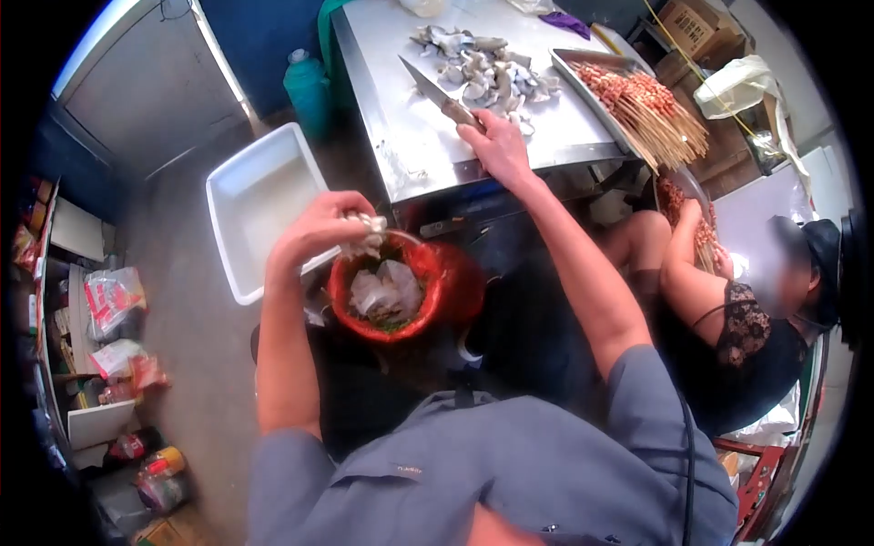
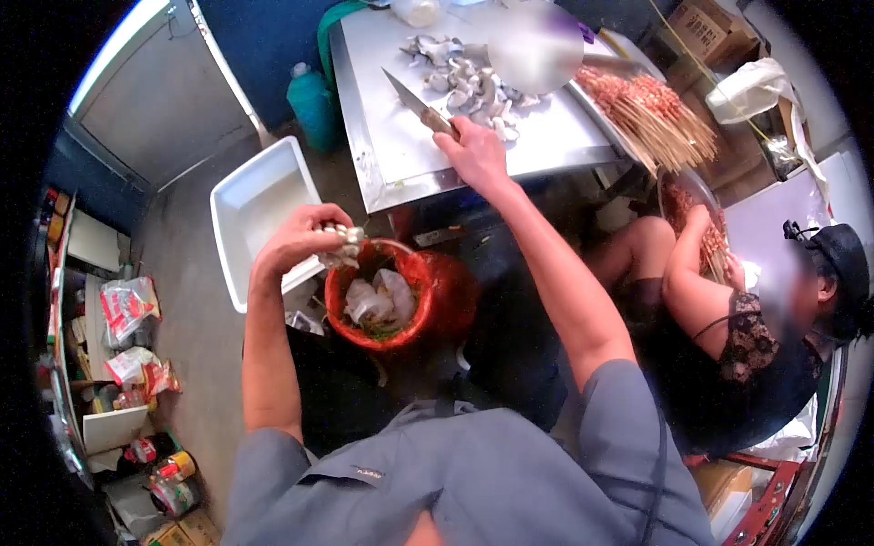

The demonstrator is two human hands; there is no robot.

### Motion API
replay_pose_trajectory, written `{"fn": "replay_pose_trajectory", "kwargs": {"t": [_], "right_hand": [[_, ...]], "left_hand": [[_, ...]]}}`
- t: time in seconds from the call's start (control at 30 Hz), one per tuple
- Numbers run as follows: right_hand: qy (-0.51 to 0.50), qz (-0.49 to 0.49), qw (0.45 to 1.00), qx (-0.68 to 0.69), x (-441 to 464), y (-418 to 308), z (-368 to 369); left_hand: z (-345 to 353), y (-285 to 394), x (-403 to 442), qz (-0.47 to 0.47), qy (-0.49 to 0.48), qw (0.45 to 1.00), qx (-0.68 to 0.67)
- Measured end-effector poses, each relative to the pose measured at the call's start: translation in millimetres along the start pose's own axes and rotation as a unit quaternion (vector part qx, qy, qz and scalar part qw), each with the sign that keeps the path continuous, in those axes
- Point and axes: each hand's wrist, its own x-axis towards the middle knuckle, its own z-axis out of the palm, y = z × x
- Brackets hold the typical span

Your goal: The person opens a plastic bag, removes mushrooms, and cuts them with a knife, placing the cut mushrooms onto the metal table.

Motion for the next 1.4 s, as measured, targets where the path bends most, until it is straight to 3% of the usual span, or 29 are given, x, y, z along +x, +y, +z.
{"fn": "replay_pose_trajectory", "kwargs": {"t": [0.07,0.13,0.2,0.27,0.3,0.43,0.53,0.6,0.73,0.8,0.87,0.93,0.97,1.1,1.2,1.27,1.4], "right_hand": [[0.021,-0.022,1.000,0.006,0.3,0.4,4.4],[0.024,-0.015,1.000,-0.005,-0.9,1.7,6.4],[0.027,-0.009,0.999,-0.017,-5.7,2.3,7.3],[0.075,-0.020,0.997,-0.010,-11.2,1.7,9.4],[0.094,-0.012,0.995,-0.003,-14.9,0.5,10.9],[0.171,-0.064,0.983,-0.030,-14.6,3.8,16.8],[0.165,-0.068,0.984,-0.028,-12.9,9.4,19.3],[0.165,-0.054,0.984,-0.024,-14.1,7.1,18.6],[0.171,-0.078,0.981,-0.047,-10.1,13.7,20.0],[0.174,-0.089,0.980,-0.038,-8.1,19.2,21.5],[0.140,-0.039,0.989,-0.032,-7.8,16.8,19.2],[0.095,0.010,0.995,0.010,-8.3,15.4,16.8],[0.102,0.010,0.995,0.014,-10.5,10.1,15.7],[0.138,-0.033,0.990,-0.017,-3.3,23.7,19.4],[0.136,-0.032,0.990,-0.008,-5.1,21.0,18.2],[0.132,-0.031,0.991,-0.011,-4.5,24.0,16.2],[0.140,-0.043,0.989,-0.032,-4.2,23.1,16.5]], "left_hand": [[12.1,-6.2,-0.9,-0.042,-0.068,0.996,0.047],[27.7,-23.7,7.0,-0.001,-0.089,0.990,0.113],[39.5,-32.9,9.8,0.004,-0.075,0.983,0.165],[41.5,-32.9,13.9,-0.061,-0.068,0.964,0.249],[35.1,-40.8,14.4,-0.036,-0.046,0.970,0.236],[18.3,-13.7,-19.4,0.030,0.160,0.986,0.022],[8.9,-16.2,-67.8,0.130,0.325,0.927,-0.135],[8.9,-28.0,-105.4,0.134,0.439,0.870,-0.179],[36.8,-128.4,-169.7,0.008,0.558,0.810,-0.178],[77.5,-184.3,-196.0,-0.065,0.530,0.835,-0.133],[129.3,-226.4,-212.2,-0.129,0.506,0.847,0.095],[173.6,-244.2,-222.5,-0.143,0.471,0.870,0.039],[192.9,-258.5,-223.5,-0.106,0.481,0.870,0.017],[212.9,-259.4,-232.2,-0.146,0.424,0.893,0.050],[208.8,-272.6,-232.8,-0.228,0.383,0.889,0.105],[199.8,-297.4,-238.7,-0.327,0.261,0.889,0.184],[206.3,-330.0,-260.8,-0.367,0.195,0.892,0.176]]}}
